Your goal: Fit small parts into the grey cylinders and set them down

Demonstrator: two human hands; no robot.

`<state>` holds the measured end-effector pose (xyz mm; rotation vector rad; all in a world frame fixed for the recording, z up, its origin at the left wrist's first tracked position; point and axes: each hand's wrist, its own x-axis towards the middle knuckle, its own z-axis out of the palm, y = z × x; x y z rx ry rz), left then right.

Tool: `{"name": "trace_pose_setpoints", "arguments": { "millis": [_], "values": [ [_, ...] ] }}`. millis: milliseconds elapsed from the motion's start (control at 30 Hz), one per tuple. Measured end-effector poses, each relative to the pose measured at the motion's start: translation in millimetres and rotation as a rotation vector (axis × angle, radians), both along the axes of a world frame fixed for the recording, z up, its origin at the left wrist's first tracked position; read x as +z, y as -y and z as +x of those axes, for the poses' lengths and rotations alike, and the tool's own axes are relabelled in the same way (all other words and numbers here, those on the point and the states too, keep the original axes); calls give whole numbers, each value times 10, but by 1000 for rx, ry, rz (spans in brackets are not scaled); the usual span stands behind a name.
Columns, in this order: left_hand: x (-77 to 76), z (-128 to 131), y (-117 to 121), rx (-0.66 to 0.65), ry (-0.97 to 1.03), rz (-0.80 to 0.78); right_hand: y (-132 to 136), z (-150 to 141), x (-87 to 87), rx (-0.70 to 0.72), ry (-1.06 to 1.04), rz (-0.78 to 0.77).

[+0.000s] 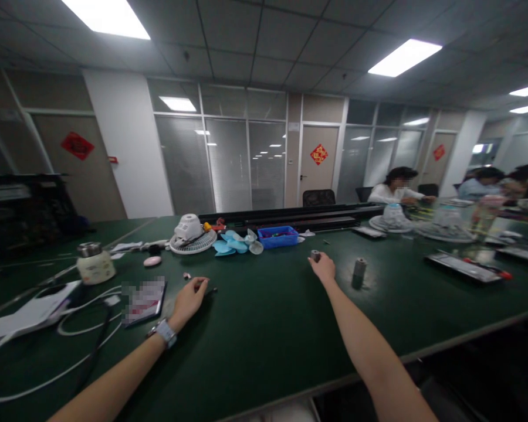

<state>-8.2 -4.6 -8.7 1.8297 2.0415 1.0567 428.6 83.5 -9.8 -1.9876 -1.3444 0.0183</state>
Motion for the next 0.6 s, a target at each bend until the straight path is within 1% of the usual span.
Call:
{"name": "trace_pose_setpoints", "arguments": {
  "millis": [67,133,167,200,233,267,300,333,367,400,433,500,600],
  "values": [
    [12,3,7,11,12,6,68,-103,68,-48,-2,23],
    [24,9,14,21,25,12,173,-343,191,-115,59,152],
    [28,11,18,30,31,12,237,-522,256,-101,108,236],
    [30,13,20,38,36,11,306,-737,313,-27,159,306],
    [31,14,21,44,40,9,377,-982,354,108,201,351],
    [29,15,22,48,44,8,447,-1245,377,300,224,350],
    [26,14,21,49,46,10,512,-1514,380,509,224,308],
    [22,13,21,48,49,15,568,-1772,367,689,208,247],
    [16,12,19,43,52,22,613,-2008,342,821,188,176],
    [11,11,18,39,54,27,645,-2213,310,910,169,111],
    [6,11,15,36,53,31,662,-2380,275,954,157,59],
    [-4,11,10,34,46,33,662,-2608,205,960,158,4],
    [-13,16,5,39,35,27,638,-2755,122,932,183,0]
  ]
}}
